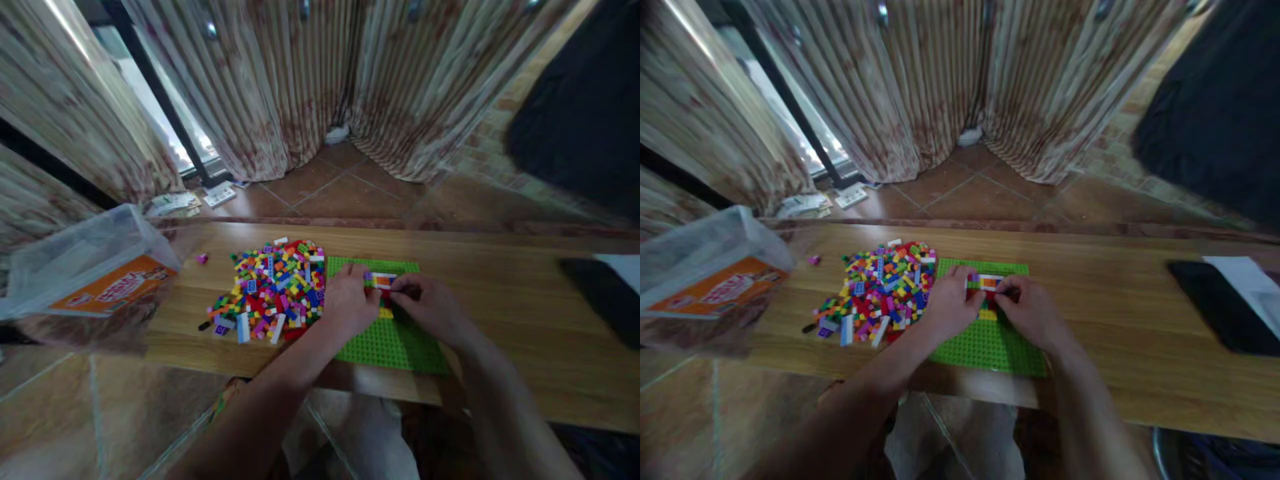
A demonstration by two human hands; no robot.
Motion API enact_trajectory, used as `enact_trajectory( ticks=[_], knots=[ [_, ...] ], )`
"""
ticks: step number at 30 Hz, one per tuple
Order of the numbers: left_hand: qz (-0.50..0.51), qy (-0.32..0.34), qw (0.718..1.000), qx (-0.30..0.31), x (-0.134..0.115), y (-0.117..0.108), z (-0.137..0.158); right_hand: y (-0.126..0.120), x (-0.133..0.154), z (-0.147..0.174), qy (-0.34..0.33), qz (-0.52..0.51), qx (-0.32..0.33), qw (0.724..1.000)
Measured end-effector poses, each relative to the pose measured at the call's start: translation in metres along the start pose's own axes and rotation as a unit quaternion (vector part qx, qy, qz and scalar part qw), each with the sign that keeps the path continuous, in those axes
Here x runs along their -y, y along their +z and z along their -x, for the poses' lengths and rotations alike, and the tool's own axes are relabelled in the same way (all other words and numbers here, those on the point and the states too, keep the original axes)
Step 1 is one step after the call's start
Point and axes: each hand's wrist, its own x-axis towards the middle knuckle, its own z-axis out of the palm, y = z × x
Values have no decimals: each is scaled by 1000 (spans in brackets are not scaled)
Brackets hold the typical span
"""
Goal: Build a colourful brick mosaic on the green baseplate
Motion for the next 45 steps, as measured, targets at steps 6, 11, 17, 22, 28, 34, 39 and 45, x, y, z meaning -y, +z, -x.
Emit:
enact_trajectory(
  ticks=[6,11,17,22,28,34,39,45],
  knots=[
    [4,4,1000,5,2,-3,0,1,-4,1,11,25,-20,999],
    [31,0,999,12,7,-4,-2,0,-7,0,20,45,-15,999],
    [73,4,997,24,12,-7,-4,-2,-7,0,30,72,-15,997],
    [89,-3,996,24,17,-14,-5,-1,-2,-1,38,75,-14,996],
    [97,-25,994,-38,37,-40,-14,0,5,-2,39,65,-17,997],
    [-47,-129,990,-27,90,-114,-1,-3,2,-5,59,91,-53,993],
    [-104,-271,957,-2,132,-158,23,-10,-5,-8,80,109,-95,986],
    [-121,-266,953,77,145,-155,28,-9,-3,-7,69,106,-97,987]
  ],
)
